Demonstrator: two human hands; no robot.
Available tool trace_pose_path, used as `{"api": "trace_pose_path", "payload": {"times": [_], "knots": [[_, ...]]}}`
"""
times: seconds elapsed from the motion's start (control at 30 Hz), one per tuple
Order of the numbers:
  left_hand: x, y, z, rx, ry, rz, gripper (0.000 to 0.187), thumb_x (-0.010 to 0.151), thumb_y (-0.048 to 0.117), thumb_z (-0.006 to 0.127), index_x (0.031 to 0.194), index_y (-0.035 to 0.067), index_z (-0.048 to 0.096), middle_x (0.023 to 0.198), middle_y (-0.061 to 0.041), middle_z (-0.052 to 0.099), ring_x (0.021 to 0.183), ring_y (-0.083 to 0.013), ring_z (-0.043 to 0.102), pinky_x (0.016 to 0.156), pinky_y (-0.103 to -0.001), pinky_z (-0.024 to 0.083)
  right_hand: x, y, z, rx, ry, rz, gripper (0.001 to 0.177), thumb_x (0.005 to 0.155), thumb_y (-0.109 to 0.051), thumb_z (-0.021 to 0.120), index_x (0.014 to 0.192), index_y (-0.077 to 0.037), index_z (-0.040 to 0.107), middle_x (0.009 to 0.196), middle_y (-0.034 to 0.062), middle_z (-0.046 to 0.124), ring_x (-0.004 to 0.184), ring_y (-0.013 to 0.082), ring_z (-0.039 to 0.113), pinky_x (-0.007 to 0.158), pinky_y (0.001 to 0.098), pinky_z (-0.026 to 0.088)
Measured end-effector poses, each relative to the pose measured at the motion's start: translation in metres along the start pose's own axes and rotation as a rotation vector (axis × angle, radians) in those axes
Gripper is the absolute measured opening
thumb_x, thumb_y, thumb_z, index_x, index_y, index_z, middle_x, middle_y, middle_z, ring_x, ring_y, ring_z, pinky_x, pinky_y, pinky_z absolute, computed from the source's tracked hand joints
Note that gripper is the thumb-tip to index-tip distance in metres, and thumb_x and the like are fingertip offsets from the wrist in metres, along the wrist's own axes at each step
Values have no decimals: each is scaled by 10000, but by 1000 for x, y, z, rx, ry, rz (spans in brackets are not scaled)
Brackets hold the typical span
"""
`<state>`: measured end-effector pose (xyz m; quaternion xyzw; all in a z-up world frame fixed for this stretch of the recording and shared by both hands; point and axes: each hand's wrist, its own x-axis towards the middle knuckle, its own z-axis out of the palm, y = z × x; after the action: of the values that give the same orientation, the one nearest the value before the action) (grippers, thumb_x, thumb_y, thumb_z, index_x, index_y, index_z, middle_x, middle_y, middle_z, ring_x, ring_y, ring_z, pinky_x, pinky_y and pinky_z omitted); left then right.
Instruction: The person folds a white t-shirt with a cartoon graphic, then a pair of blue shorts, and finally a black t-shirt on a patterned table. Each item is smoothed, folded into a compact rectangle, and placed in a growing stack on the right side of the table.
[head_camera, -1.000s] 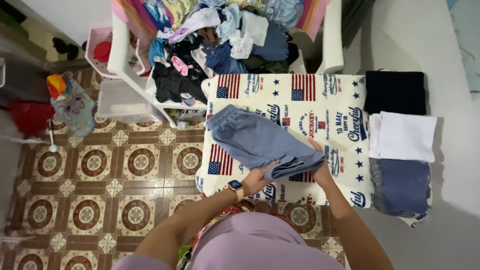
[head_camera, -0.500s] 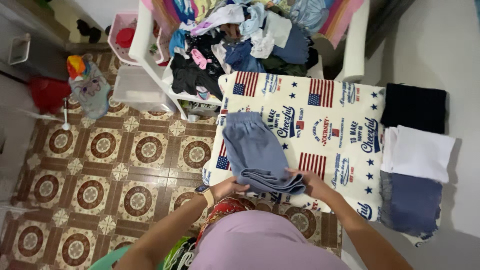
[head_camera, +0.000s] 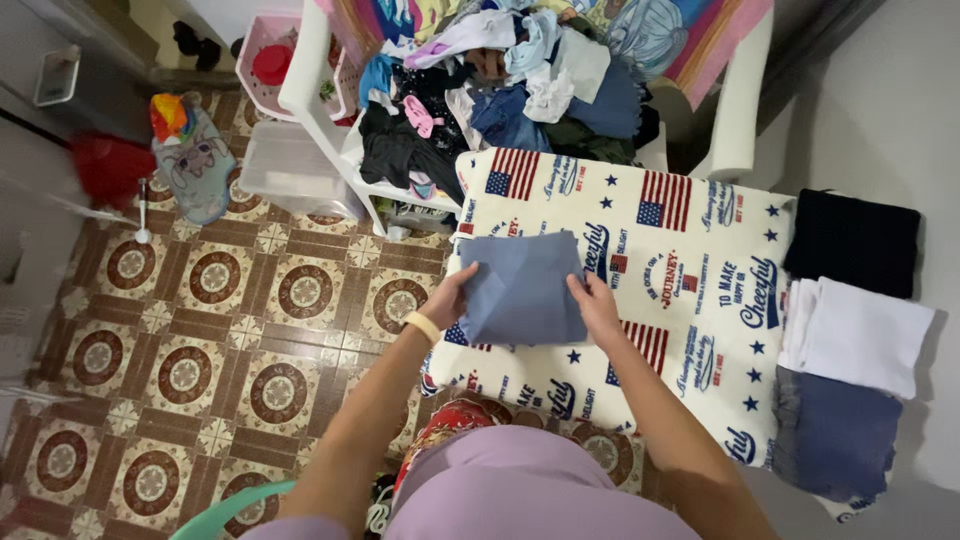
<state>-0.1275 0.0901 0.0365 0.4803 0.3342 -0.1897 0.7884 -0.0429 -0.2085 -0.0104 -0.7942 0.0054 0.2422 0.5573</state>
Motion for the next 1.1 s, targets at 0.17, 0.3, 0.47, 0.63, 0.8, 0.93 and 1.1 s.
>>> {"api": "trace_pose_path", "payload": {"times": [0.17, 0.3, 0.47, 0.63, 0.8, 0.93, 1.1], "knots": [[45, -45, -7, 246, 329, 111, 566, 1047, 473, 609, 1169, -73, 699, 967, -248, 724, 748, -265, 608, 710, -406, 474, 17, 25, 29, -151, 134, 16, 482, 995, -388, 631, 1163, 62, 671, 1059, 203, 735, 969, 296, 687, 856, 390, 505], [37, -77, 17, 680, 649, 319, 572, 1060, 508, 481, 1078, -18, 705, 831, -215, 739, 807, -362, 734, 770, -449, 550, 3, 17, 33, -188, 210, -22, 418, 997, -365, 599, 1207, -5, 636, 1068, 193, 713, 973, 326, 678, 844, 414, 500], [5, -65, 37, 715, 758, 440, 464, 1085, 422, 377, 1131, 13, 593, 952, -297, 700, 896, -518, 652, 773, -578, 501, -23, -15, 41, -228, 317, -125, 369, 1038, -379, 552, 1178, -38, 570, 900, 217, 694, 787, 388, 692, 745, 472, 524], [1, -52, 17, 841, 813, 363, 464, 1078, 457, 359, 1133, 58, 591, 1014, -285, 710, 955, -514, 651, 827, -590, 491, -26, -14, 54, -452, 269, -152, 382, 1026, -423, 555, 1154, -63, 550, 856, 236, 713, 812, 456, 688, 703, 546, 510], [15, -59, 1, 1013, 725, 237, 530, 1063, 497, 301, 1162, 58, 583, 1036, -285, 709, 975, -519, 655, 876, -603, 489, -20, -11, 57, -577, 218, -50, 403, 1023, -450, 541, 1156, -70, 533, 880, 219, 727, 833, 440, 700, 735, 541, 533], [15, -56, 0, 1012, 699, 204, 519, 1086, 503, 314, 1251, 59, 527, 1068, -298, 702, 1021, -517, 655, 914, -586, 498, -36, -32, 56, -501, 288, -55, 491, 955, -396, 613, 1275, -44, 491, 1131, 202, 687, 1003, 383, 670, 819, 510, 527], [-1, -55, 16, 1122, 869, 461, 564, 1031, 491, 363, 1429, 91, 386, 1453, -226, 517, 1305, -375, 491, 1071, -573, 402, -50, -72, 58, -665, 354, -491, 468, 976, -311, 607, 1353, -58, 496, 1402, 162, 547, 1359, 321, 474, 1111, 501, 376]]}}
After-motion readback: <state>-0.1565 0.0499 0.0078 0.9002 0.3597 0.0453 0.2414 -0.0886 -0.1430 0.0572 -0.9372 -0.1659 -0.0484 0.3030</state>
